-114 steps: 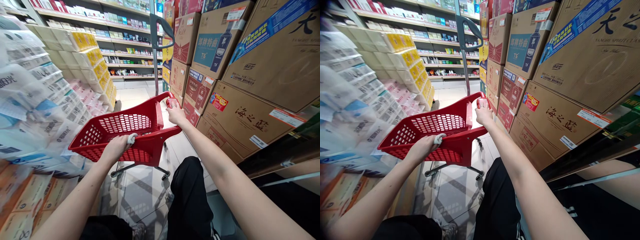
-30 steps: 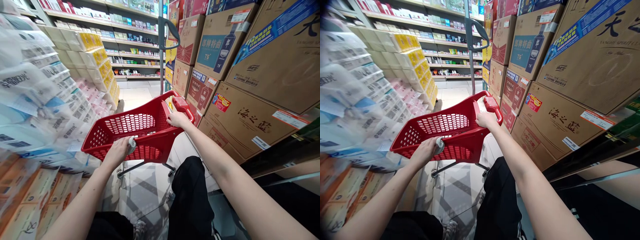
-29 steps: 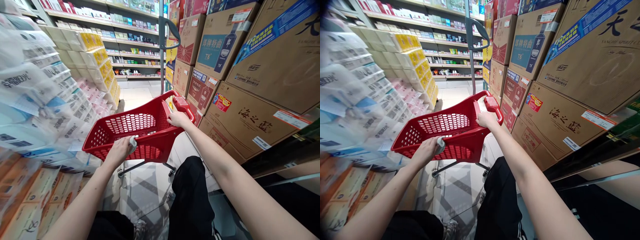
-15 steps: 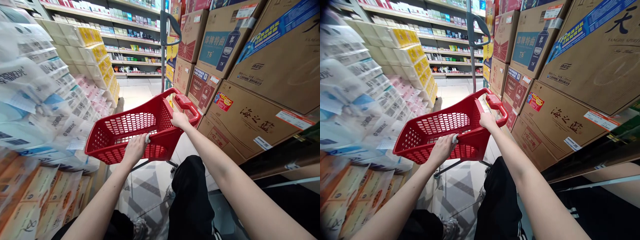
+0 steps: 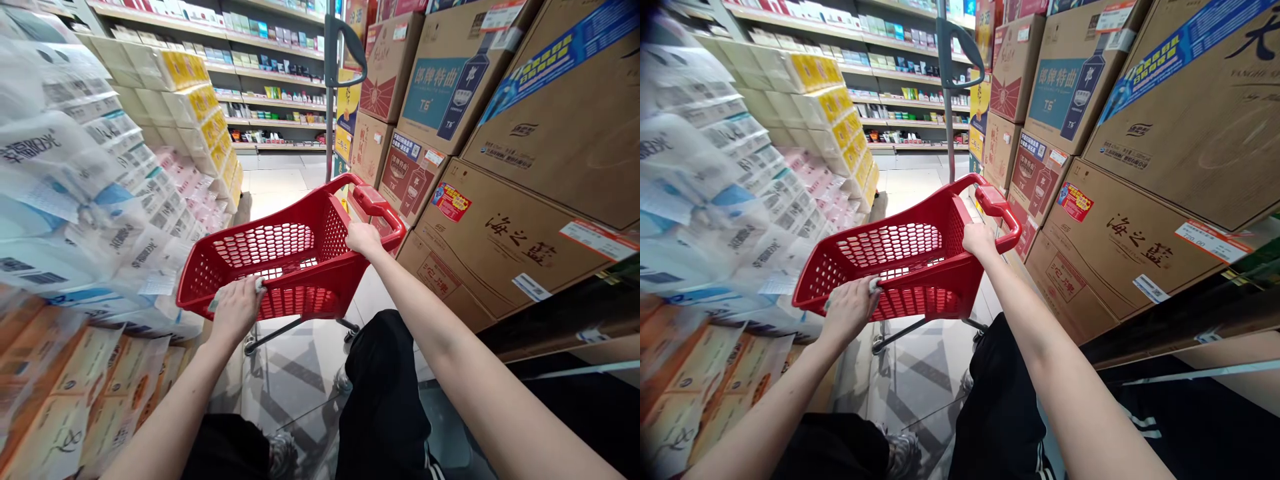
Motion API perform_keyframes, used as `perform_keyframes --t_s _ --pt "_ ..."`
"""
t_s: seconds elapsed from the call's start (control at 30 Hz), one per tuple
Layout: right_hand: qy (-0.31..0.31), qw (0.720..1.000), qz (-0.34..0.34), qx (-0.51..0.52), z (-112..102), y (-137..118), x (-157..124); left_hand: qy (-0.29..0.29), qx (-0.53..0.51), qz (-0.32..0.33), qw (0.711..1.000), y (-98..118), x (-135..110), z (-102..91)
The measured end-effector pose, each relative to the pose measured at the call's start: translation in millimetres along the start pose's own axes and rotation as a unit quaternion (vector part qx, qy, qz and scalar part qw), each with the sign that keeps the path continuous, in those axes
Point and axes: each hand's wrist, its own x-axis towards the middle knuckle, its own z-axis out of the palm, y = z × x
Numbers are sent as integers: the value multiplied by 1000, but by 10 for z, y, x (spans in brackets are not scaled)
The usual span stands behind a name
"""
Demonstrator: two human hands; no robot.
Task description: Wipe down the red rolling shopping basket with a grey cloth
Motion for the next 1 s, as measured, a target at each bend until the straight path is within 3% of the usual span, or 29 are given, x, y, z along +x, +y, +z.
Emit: perform_keyframes --t_s 0.27,0.33,0.4,0.57,0.73,1.0 --pt "9 1000 4 2 -14 -73 -5 8 -74 37 997 1101 599 0" --pt "7 1000 3 2 -13 -56 -1 15 -74 46 996 1230 676 -2" --pt "10 1000 -1 3 -14 -33 -3 17 -70 65 995 1228 693 -8" --pt "15 1000 -14 12 -28 -2 -32 -6 -46 90 995 862 498 -3" --pt "15 1000 -1 24 -16 -32 -35 8 -37 30 999 297 104 2" --pt "10 999 2 37 -19 -121 -43 -17 -15 -2 1000 -627 -339 -86"
